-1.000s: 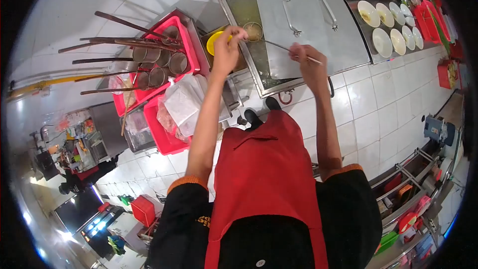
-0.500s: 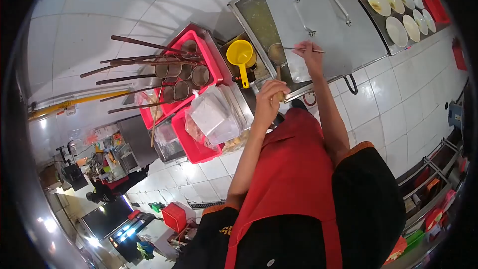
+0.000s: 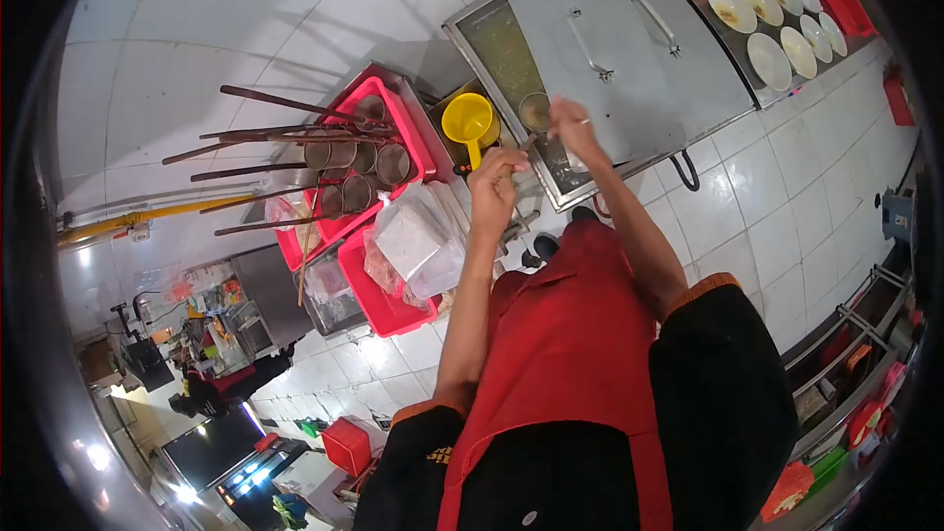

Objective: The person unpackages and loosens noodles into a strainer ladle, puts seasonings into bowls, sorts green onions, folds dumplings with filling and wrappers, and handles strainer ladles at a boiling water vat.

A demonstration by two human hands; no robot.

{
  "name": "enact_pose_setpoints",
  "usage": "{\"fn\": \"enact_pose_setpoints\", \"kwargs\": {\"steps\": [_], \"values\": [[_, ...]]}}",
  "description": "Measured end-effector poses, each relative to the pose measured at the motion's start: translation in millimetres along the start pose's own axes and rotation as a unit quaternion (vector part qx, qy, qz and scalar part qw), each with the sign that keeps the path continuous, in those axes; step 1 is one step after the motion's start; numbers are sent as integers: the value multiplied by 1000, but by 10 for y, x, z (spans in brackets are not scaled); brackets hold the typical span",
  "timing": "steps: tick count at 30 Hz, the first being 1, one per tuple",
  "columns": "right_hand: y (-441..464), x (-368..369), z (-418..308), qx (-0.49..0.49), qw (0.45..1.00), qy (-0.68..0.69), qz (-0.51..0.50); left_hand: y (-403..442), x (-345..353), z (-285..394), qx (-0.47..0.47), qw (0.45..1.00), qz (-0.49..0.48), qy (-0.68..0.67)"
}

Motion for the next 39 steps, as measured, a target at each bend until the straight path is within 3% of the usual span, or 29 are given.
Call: {"fn": "enact_pose_setpoints", "kwargs": {"steps": [1, 3, 5, 6, 8, 9, 11, 12, 13, 15, 16, 18, 21, 22, 24, 27, 30, 33, 37, 39], "values": [[35, -72, -5, 12, 988, 146, 46, 47, -48, -2, 30, 999, 1, 22], [99, -144, 61, 10, 991, 122, 62, 125, -79, 16, 59, 997, 4, 43], [98, -84, 338, 52, 998, -25, -10, 176, -48, 69, 80, 994, -51, 57], [140, -112, 239, 49, 998, -25, -7, 182, -18, 66, 83, 994, -52, 56], [184, -167, -53, 17, 988, 141, 55, 124, 62, 40, 49, 997, -52, 39], [172, -134, -8, 19, 988, 140, 55, 97, 73, 44, 46, 997, -52, 39], [184, -65, 279, 55, 998, -18, 2, 21, 113, 60, 34, 996, -63, 43], [287, -21, 445, 7, 995, -80, -56, -11, 152, 83, 38, 996, -65, 42], [293, 12, 192, 4, 995, -80, -54, -57, 198, 111, 46, 996, -68, 41], [289, 59, -259, 6, 998, 65, -5, -105, 247, 131, 49, 996, -65, 41], [388, 49, -81, 7, 998, 62, -10, -128, 264, 151, 60, 996, -55, 46], [550, 41, 258, 56, 989, -123, -65, -202, 254, 199, 77, 995, -37, 60], [497, 179, -229, 79, 996, -41, 1, -248, 251, 101, 59, 997, -39, 40], [577, 149, -39, 82, 996, -45, -6, -258, 244, 106, 53, 997, -33, 40], [711, 95, 288, 92, 978, -170, -83, -276, 236, 112, 63, 997, -25, 46], [495, 299, -553, 85, 992, -84, -40, -296, 251, 32, 51, 998, -28, 40], [1012, 121, 553, 55, 978, -195, -46, -280, 212, 76, 91, 994, 3, 65], [835, 304, -107, 94, 984, -128, -83, -255, 207, 45, 75, 996, -12, 53], [733, 293, -81, 140, 969, -190, -67, -284, 182, 66, 65, 997, 5, 40], [696, 383, -349, 132, 986, -85, -47, -250, 187, 24, 71, 996, 1, 46]]}}
Point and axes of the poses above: each hand's wrist, its own y-axis towards the middle knuckle, its own x-axis out of the palm, z = x × y, the point moved 2 cm from there along y, towards the middle knuckle, and after that the axes turned 10 degrees about y, right-handed, at the moved point
